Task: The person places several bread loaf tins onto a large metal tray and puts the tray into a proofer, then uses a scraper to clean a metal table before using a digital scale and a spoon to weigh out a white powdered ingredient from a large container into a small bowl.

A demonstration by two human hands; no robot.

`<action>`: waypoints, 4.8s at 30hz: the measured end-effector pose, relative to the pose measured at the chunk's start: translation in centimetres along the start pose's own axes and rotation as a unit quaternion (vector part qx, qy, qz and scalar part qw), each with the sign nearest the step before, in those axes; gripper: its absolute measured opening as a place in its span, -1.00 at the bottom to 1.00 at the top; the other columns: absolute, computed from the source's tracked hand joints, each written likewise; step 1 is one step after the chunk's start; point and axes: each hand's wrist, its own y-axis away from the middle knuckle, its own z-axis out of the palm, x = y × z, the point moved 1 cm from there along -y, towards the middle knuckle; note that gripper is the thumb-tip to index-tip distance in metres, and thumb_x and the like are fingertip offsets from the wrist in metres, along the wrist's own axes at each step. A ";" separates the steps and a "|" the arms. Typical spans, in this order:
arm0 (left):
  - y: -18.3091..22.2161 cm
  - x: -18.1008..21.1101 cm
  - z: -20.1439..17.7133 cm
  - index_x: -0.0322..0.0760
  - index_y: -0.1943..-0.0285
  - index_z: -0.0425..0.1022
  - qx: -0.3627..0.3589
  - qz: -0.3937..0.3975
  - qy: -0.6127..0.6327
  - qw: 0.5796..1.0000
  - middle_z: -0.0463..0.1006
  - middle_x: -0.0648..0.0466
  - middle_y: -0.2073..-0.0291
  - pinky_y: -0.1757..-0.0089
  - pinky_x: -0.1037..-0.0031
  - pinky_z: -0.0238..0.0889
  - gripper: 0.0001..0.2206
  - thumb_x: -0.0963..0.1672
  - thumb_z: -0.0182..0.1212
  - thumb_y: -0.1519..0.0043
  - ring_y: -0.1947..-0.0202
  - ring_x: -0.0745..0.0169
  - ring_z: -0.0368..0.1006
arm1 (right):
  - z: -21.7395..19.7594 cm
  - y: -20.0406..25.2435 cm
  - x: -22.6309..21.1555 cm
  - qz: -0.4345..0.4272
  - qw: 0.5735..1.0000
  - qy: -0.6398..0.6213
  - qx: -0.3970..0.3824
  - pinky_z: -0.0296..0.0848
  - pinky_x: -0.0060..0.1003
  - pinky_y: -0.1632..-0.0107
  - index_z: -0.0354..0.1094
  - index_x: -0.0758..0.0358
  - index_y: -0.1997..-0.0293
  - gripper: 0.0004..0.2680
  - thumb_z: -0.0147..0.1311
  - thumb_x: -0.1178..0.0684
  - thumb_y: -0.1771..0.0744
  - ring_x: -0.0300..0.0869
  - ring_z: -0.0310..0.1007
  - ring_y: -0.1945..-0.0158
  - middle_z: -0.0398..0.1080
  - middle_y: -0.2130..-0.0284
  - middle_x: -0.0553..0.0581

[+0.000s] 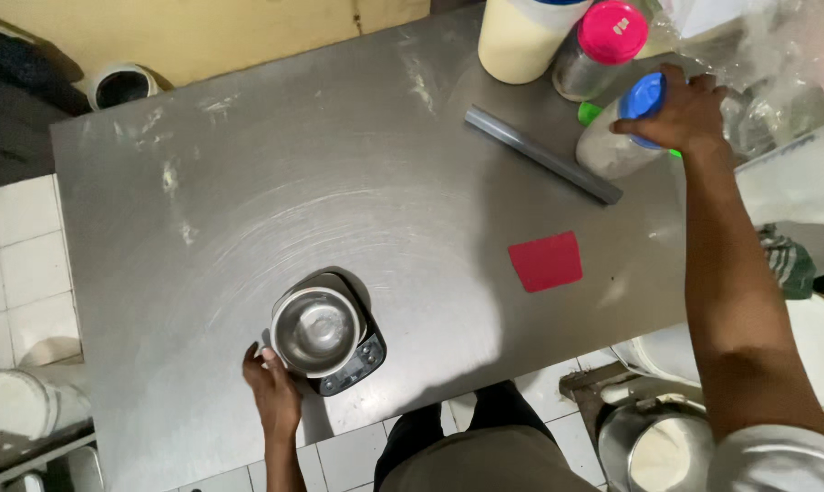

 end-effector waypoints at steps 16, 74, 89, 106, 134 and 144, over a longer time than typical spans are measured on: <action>14.6 8.1 21.8 -0.22 -0.62 -0.30 -0.186 0.395 0.245 0.866 -0.11 -0.18 -0.57 -0.36 -0.14 0.01 0.16 0.29 0.36 -0.03 -0.57 -0.23 -0.12 | -3.9 19.0 -4.8 -0.282 0.926 -0.240 0.075 0.22 0.06 -0.24 0.20 0.23 -0.30 -0.33 0.42 -0.14 -0.10 0.18 0.27 -0.23 0.30 -0.18 0.31; 10.0 -3.6 15.1 -0.03 0.27 0.68 0.106 0.041 0.023 0.993 0.65 -0.02 0.48 0.25 0.24 0.43 -0.91 -0.05 0.35 -0.21 0.29 -0.07 0.59 | 2.0 22.9 -14.0 -0.755 0.620 0.054 -0.208 0.22 0.31 -0.08 0.18 0.17 -0.31 -0.28 0.42 0.00 -0.02 0.35 0.06 -0.33 0.18 -0.26 0.32; 12.4 5.7 24.2 -0.56 -0.41 0.14 0.067 0.431 0.154 0.887 0.31 -0.40 -0.24 -0.27 -0.01 0.20 -0.03 0.01 0.58 0.15 -0.27 -0.37 0.31 | -5.9 22.0 -12.6 -0.747 0.629 0.025 -0.215 0.13 0.44 -0.17 0.20 0.22 -0.27 -0.28 0.40 0.14 0.03 0.39 0.03 -0.36 0.19 -0.29 0.36; 9.1 11.7 23.3 -0.30 -0.62 -0.32 -0.045 0.338 0.088 0.936 -0.21 -0.16 -0.61 -0.40 0.02 -0.08 0.27 0.16 0.54 0.16 -0.60 -0.20 -0.23 | 3.8 4.2 5.3 -0.250 0.948 -0.086 -0.178 0.22 -0.02 -0.31 0.26 0.00 -0.40 -0.40 0.18 -0.32 -0.21 0.00 0.26 -0.38 0.28 -0.36 0.13; 21.4 3.5 18.6 -0.21 -0.04 0.55 -0.039 0.313 0.125 0.941 0.68 0.10 0.24 0.08 0.39 0.49 -0.75 -0.05 0.24 -0.26 0.17 0.24 0.62 | 1.8 14.6 -4.2 -0.334 0.815 -0.455 0.132 0.42 -0.13 -0.16 0.22 0.28 -0.31 -0.69 0.11 0.05 -0.42 0.05 0.41 -0.23 0.37 -0.23 0.32; 23.4 -3.2 19.7 -0.07 -0.46 0.26 -0.011 0.511 0.041 0.859 0.23 -0.13 -0.44 -0.35 -0.11 -0.12 -0.38 0.22 -0.03 -0.32 -0.49 -0.31 0.08 | 20.2 46.7 -15.2 -0.253 0.064 -0.965 0.025 -0.59 0.21 -0.56 -0.44 -0.11 -0.62 -0.36 -0.21 -0.41 -0.39 0.18 -0.65 -0.62 -0.49 -0.59 0.21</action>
